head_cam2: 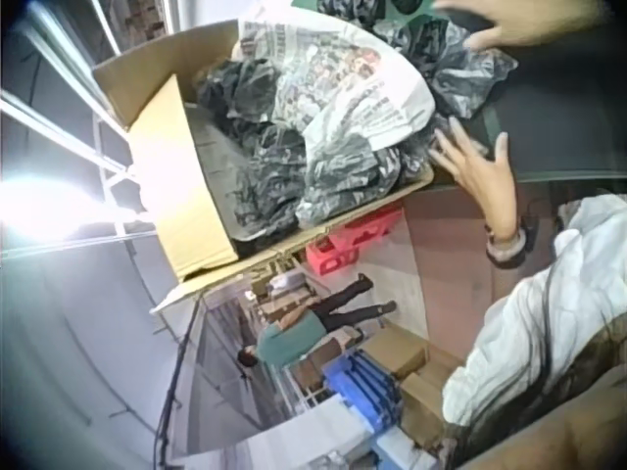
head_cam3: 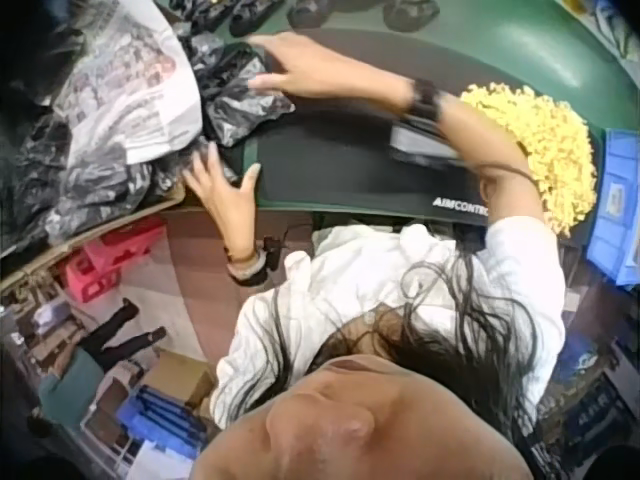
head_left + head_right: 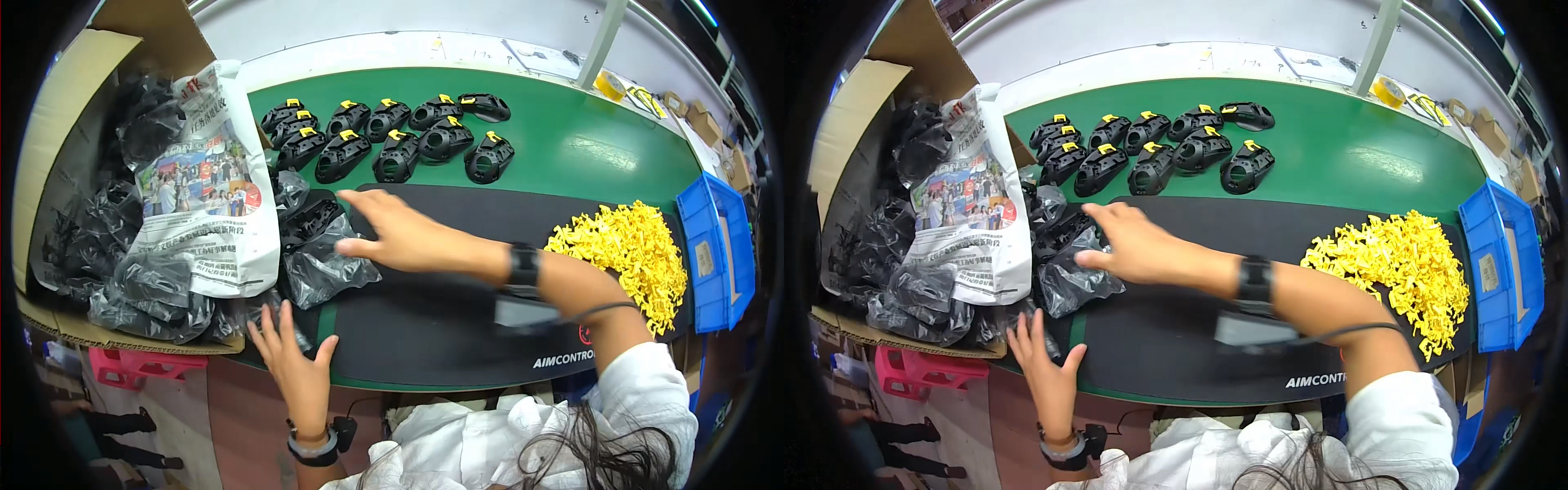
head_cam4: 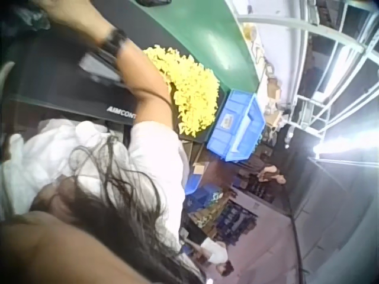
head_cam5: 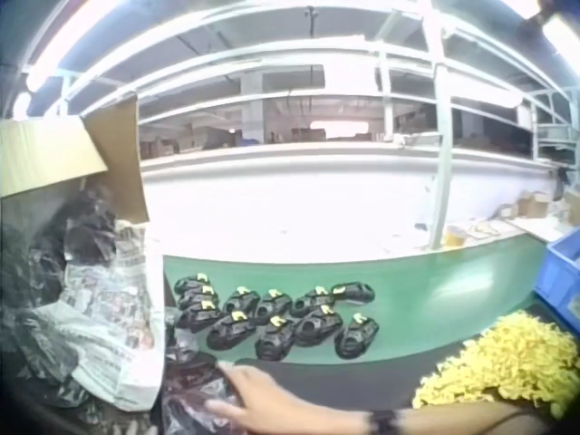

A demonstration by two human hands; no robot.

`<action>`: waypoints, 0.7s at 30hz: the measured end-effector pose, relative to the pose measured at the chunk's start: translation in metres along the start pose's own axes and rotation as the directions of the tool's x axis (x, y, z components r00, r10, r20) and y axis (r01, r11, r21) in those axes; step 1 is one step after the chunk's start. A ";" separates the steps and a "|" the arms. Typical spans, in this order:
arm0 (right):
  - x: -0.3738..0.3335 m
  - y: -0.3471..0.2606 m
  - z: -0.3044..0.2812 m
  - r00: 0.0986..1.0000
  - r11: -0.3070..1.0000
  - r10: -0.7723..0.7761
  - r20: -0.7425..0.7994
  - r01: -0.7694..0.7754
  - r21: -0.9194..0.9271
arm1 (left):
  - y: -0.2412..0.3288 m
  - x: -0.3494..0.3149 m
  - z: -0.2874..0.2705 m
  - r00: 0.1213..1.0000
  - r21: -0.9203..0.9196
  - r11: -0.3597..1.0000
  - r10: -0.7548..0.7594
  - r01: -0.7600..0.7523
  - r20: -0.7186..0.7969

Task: Inserting small plastic components into electronic controller housings at a factory workstation.

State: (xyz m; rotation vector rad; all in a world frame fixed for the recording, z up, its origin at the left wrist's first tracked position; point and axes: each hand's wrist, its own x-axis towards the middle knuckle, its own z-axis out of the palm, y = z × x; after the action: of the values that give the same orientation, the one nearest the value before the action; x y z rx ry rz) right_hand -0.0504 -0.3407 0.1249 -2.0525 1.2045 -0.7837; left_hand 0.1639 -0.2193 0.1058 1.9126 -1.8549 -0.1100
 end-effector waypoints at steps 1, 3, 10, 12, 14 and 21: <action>0.013 0.007 0.012 0.998 0.998 -0.031 -0.046 0.033 0.047 | 0.005 0.002 0.003 0.999 0.000 0.999 0.049 -0.049 -0.003; 0.026 0.012 0.023 0.992 0.992 -0.123 0.024 0.123 0.009 | 0.003 -0.001 0.009 0.997 -0.024 0.996 0.080 -0.081 -0.023; -0.052 0.015 -0.039 0.944 0.951 0.285 0.165 -0.258 -0.168 | 0.025 -0.010 -0.004 0.929 -0.444 0.871 0.318 -0.209 0.187; -0.077 0.009 -0.042 0.989 0.929 0.149 -0.014 -0.144 -0.340 | 0.033 0.004 -0.007 0.917 -0.524 0.817 0.368 -0.241 0.153; -0.095 -0.005 -0.042 0.999 0.870 0.015 -0.029 -0.027 -0.492 | 0.040 0.039 -0.005 0.907 -0.469 0.799 0.421 -0.377 -0.012; -0.146 -0.022 -0.022 0.955 0.704 -0.021 0.296 0.224 -0.674 | 0.029 0.128 0.023 0.918 0.225 0.892 0.361 -0.392 0.165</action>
State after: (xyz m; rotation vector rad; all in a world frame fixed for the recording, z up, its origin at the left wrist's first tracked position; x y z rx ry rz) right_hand -0.1148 -0.2057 0.1295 -2.7698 1.3401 -0.0466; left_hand 0.1395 -0.3480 0.1300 1.6882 -2.3866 0.1523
